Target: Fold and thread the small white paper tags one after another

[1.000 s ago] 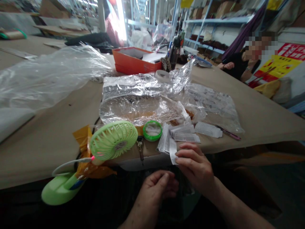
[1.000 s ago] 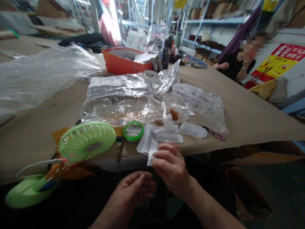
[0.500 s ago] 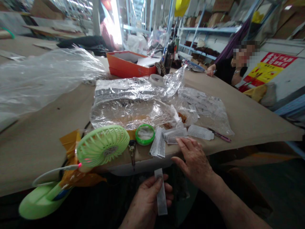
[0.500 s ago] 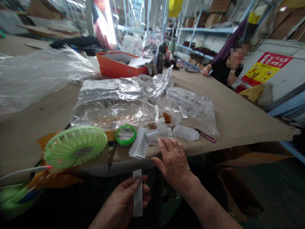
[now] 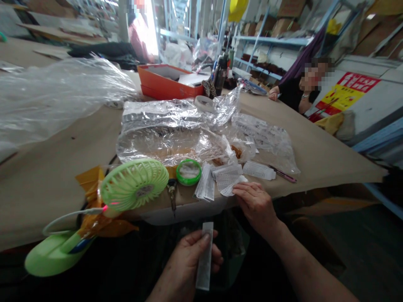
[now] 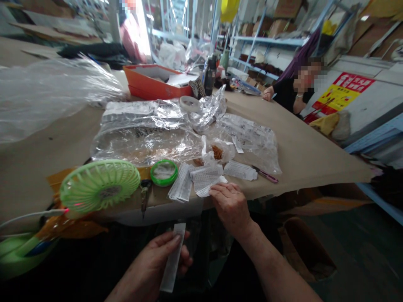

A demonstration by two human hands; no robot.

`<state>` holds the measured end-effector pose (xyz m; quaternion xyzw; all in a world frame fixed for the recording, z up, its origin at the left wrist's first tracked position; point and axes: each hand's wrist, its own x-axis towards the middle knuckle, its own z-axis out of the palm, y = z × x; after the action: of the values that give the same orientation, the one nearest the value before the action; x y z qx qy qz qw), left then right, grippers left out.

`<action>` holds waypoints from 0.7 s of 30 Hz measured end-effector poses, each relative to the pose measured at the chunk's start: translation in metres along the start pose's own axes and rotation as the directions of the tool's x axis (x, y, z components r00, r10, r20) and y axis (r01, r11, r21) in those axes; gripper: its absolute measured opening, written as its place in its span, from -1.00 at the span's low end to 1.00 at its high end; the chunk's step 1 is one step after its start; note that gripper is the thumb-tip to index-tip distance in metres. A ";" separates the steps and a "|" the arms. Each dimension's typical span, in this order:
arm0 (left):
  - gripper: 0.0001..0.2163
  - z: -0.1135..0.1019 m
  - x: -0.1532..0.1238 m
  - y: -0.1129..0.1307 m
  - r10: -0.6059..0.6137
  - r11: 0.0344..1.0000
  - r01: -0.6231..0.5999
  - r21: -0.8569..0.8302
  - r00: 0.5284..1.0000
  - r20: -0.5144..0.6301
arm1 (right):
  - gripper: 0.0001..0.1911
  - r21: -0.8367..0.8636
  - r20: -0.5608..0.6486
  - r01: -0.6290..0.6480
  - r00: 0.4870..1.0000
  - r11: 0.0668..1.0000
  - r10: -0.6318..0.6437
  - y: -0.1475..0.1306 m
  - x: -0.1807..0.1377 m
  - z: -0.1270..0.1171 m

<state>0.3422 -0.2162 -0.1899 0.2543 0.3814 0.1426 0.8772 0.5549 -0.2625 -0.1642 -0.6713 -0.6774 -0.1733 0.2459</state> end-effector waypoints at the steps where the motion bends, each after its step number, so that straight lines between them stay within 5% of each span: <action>1: -0.69 0.000 0.000 0.000 -0.005 1.000 0.005 0.000 1.000 0.002 | -0.82 0.017 -0.014 -0.002 1.000 1.000 0.002 0.000 0.000 -0.001; 9: -0.74 0.010 0.003 0.010 -0.102 0.994 0.102 -0.044 0.995 0.000 | -0.87 0.193 -0.194 0.003 0.980 0.981 0.035 -0.008 -0.006 0.002; 21: -0.78 0.008 0.005 0.007 -0.128 0.991 0.128 -0.036 0.992 0.008 | -0.91 0.214 -0.197 -0.032 0.978 0.976 0.075 -0.003 -0.006 0.011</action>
<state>0.3514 -0.2109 -0.1840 0.2137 0.3919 0.0923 0.8901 0.5510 -0.2611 -0.1764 -0.6385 -0.6448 -0.1620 0.3878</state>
